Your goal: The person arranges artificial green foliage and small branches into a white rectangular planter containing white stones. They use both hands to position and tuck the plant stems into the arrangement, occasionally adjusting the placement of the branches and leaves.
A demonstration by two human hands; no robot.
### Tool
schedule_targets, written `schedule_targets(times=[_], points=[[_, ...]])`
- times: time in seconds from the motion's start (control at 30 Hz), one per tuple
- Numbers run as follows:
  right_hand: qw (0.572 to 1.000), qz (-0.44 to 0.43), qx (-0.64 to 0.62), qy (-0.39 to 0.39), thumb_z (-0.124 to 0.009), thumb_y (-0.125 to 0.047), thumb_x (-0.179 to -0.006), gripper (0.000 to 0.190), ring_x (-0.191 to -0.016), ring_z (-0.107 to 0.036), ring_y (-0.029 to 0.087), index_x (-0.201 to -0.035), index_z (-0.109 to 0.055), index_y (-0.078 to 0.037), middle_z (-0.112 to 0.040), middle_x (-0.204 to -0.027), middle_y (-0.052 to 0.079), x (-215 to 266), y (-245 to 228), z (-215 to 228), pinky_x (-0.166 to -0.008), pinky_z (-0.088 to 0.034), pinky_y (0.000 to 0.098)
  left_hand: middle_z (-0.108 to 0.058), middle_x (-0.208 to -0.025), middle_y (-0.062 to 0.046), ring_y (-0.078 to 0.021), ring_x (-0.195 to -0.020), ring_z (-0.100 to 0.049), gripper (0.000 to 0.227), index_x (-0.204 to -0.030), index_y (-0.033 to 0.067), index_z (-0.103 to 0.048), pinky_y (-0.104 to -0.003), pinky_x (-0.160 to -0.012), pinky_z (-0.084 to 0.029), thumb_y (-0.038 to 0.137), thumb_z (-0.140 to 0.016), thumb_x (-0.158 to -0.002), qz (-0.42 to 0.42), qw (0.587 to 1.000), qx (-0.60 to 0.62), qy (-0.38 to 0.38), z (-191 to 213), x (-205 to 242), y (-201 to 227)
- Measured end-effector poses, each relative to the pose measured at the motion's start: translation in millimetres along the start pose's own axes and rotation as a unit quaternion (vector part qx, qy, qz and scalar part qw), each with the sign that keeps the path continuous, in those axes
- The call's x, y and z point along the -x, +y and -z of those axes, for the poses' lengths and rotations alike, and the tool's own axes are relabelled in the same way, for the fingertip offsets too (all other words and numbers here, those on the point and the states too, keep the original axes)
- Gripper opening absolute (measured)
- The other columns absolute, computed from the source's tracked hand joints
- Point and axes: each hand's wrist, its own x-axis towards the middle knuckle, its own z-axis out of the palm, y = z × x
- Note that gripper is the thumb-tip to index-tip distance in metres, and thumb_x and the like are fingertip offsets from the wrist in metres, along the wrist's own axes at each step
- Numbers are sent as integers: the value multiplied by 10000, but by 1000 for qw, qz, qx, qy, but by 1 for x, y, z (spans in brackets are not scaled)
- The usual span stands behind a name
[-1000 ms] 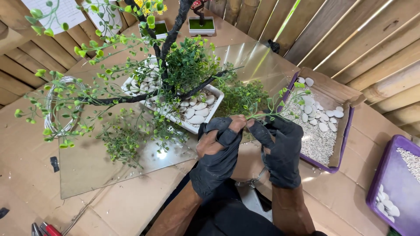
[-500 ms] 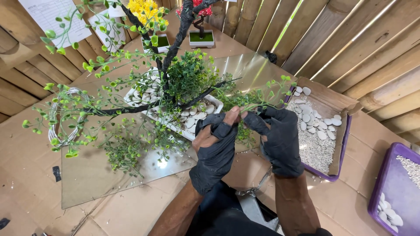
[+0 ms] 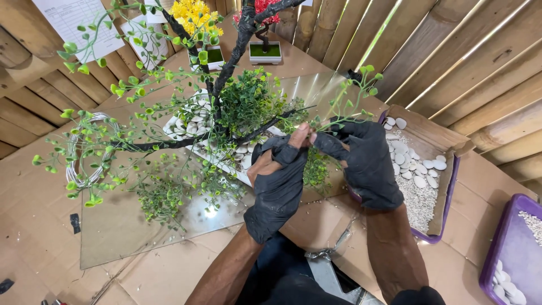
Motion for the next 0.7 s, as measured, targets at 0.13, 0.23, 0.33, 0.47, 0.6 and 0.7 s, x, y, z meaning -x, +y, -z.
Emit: schedule_targets(times=[0.13, 0.23, 0.33, 0.47, 0.6, 0.7], points=[[997, -26, -57, 41, -884, -186, -776, 224, -804, -716, 123, -933, -756, -91, -764, -868, 37, 0, 36, -6, -703, -597, 301, -710, -930, -94, -377, -1005, -731, 226, -1207, -14, -739, -601, -1165, -598, 86, -703, -1008, -91, 971, -87, 201, -23, -11, 11], [996, -8, -59, 64, -899, -182, -763, 239, -885, -697, 131, -940, -746, -132, -746, -931, 6, 0, 37, -11, -790, -610, 339, -648, -910, -16, -254, -923, -666, 229, -1222, 42, -753, -449, -1081, -591, 45, -719, -996, -125, 961, -123, 214, -31, -18, 15], [998, 51, -25, 31, -807, -245, -872, 167, -925, -713, 173, -987, -764, -132, -749, -971, 26, -1, 18, -15, -858, -632, 374, -667, -934, -11, -226, -948, -673, 241, -1219, 35, -753, -373, -1039, -626, 2, -716, -983, -145, 943, -176, 242, -32, -18, 16], [982, 168, 80, -10, -787, -149, -932, 320, -1303, -593, 331, -1186, -731, -336, -597, -1397, 79, 1, 107, -13, -1021, -677, 475, -740, -1228, -112, -342, -1232, -709, 314, -1277, 124, -720, -482, -1242, -593, 15, -738, -983, -155, 922, -257, 246, -24, -13, 8], [947, -129, -276, 106, -882, -50, -708, 359, -893, -782, 303, -1017, -700, -57, -762, -1000, 93, -2, 19, -35, -682, -703, 425, -728, -1236, -61, -348, -1245, -708, 405, -1341, 186, -683, -465, -1301, -545, 6, -758, -986, -190, 899, -325, 224, -21, -12, 10], [970, -66, -230, 46, -852, -109, -771, 244, -953, -746, 190, -995, -776, -50, -786, -1040, 76, -3, 13, -31, -766, -657, 350, -733, -1221, -178, -397, -1220, -705, 283, -1244, -28, -712, -458, -1197, -610, -48, -710, -962, -136, 936, -184, 267, -23, -12, 27]])
